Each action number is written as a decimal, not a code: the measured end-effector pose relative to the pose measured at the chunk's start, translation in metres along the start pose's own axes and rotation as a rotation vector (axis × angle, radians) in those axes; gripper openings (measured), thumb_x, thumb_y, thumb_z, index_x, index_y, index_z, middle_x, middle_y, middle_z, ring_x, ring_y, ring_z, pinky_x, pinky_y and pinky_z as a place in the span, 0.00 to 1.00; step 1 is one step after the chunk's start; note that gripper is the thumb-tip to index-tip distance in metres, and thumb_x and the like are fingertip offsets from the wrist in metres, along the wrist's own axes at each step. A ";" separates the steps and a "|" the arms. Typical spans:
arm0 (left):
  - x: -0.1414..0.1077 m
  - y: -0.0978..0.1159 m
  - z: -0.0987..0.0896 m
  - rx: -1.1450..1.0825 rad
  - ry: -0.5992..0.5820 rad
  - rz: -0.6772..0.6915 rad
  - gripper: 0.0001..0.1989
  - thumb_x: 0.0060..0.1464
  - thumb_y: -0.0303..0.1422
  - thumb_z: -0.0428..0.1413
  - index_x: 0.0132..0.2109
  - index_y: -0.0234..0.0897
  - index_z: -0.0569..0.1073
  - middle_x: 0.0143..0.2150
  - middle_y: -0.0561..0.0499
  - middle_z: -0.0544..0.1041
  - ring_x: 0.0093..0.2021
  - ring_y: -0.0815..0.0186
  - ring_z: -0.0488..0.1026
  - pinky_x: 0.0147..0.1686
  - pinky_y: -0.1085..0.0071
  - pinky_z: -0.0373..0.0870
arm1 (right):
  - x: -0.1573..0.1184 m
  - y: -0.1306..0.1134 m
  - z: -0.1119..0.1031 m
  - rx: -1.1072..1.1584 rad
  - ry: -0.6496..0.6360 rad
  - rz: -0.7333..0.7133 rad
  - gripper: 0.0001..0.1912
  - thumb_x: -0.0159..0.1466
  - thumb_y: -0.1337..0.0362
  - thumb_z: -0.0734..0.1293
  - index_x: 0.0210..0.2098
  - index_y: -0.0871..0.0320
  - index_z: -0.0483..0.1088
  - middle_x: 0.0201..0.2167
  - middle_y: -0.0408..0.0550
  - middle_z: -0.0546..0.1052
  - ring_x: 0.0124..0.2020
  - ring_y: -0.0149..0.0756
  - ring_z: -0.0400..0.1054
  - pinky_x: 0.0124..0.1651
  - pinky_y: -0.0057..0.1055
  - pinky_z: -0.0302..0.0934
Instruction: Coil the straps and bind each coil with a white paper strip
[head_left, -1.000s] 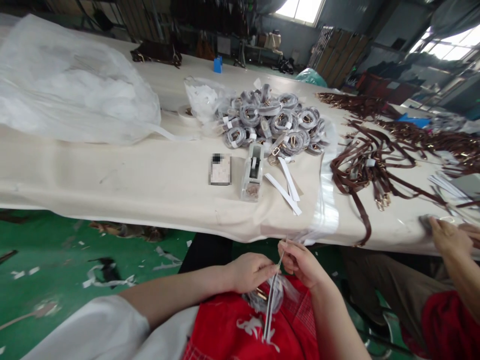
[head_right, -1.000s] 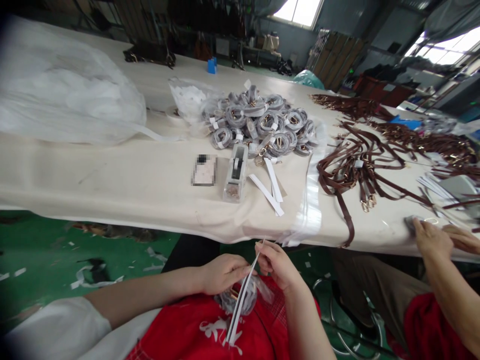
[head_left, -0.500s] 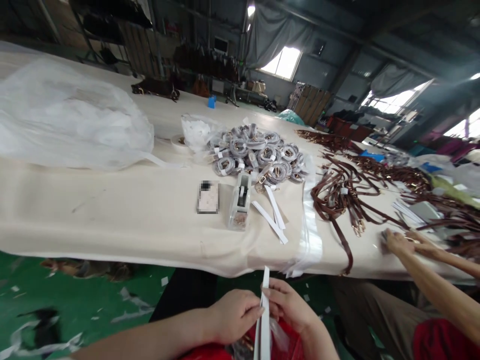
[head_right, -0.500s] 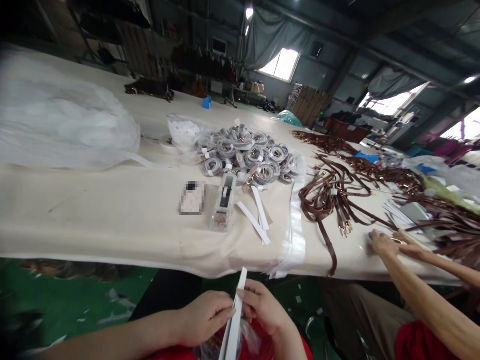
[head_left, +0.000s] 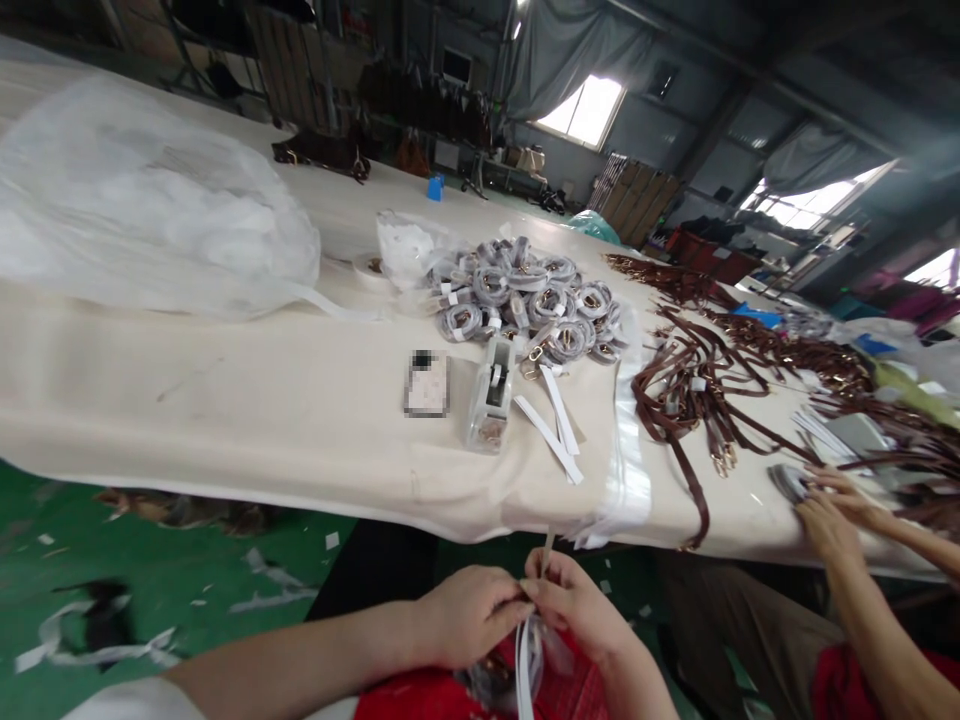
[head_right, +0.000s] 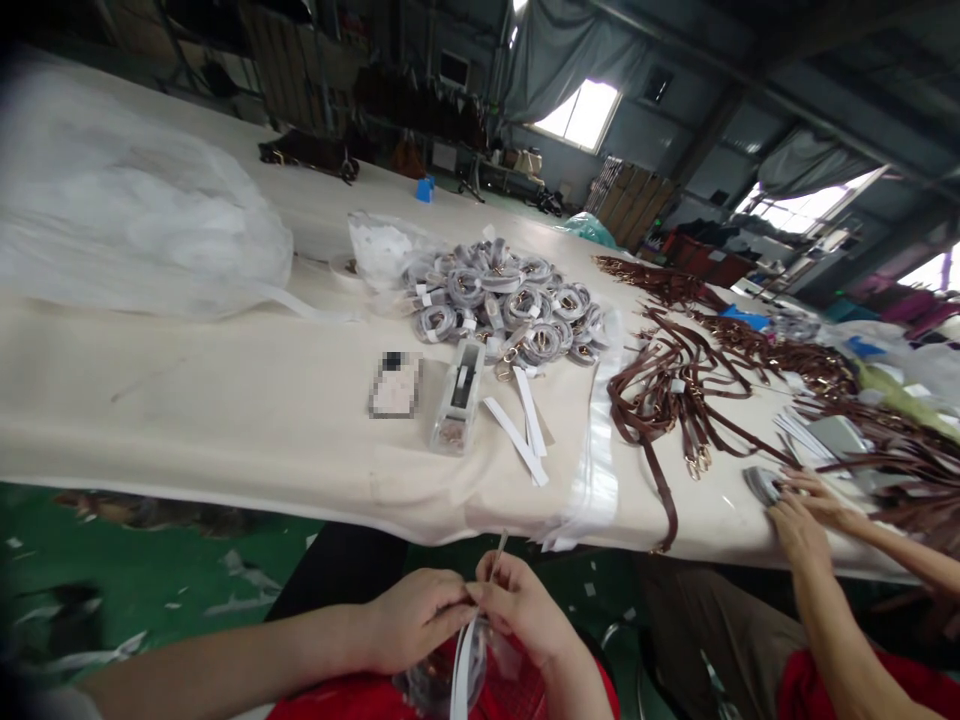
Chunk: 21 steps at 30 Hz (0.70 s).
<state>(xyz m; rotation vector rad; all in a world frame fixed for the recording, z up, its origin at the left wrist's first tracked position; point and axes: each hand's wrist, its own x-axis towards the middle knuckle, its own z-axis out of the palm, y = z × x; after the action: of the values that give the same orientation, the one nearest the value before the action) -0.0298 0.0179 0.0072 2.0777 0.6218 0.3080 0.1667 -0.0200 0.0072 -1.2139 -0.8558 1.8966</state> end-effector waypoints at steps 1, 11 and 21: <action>0.000 -0.001 0.000 0.004 -0.003 0.004 0.17 0.68 0.38 0.45 0.40 0.38 0.76 0.35 0.49 0.78 0.36 0.65 0.75 0.36 0.74 0.67 | 0.000 -0.001 -0.002 -0.003 -0.021 0.003 0.21 0.54 0.54 0.78 0.28 0.58 0.64 0.15 0.29 0.59 0.14 0.18 0.43 0.18 0.22 0.33; -0.001 -0.013 0.007 0.065 0.041 -0.066 0.15 0.64 0.34 0.46 0.31 0.37 0.72 0.32 0.50 0.78 0.32 0.65 0.72 0.32 0.73 0.64 | 0.011 0.006 -0.002 -0.090 -0.005 0.026 0.28 0.46 0.43 0.78 0.30 0.58 0.68 0.15 0.30 0.56 0.16 0.19 0.41 0.20 0.23 0.35; 0.000 -0.032 0.015 -0.028 0.098 -0.102 0.16 0.64 0.34 0.48 0.29 0.37 0.73 0.32 0.50 0.80 0.32 0.65 0.74 0.33 0.74 0.64 | 0.016 -0.116 -0.063 -0.418 0.770 -0.608 0.18 0.63 0.47 0.69 0.32 0.54 0.63 0.22 0.39 0.71 0.24 0.31 0.61 0.30 0.28 0.56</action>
<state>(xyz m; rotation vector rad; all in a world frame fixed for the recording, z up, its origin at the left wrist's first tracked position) -0.0328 0.0214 -0.0280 2.0053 0.7753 0.3595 0.2458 0.0634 0.0745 -1.5391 -1.0353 0.6876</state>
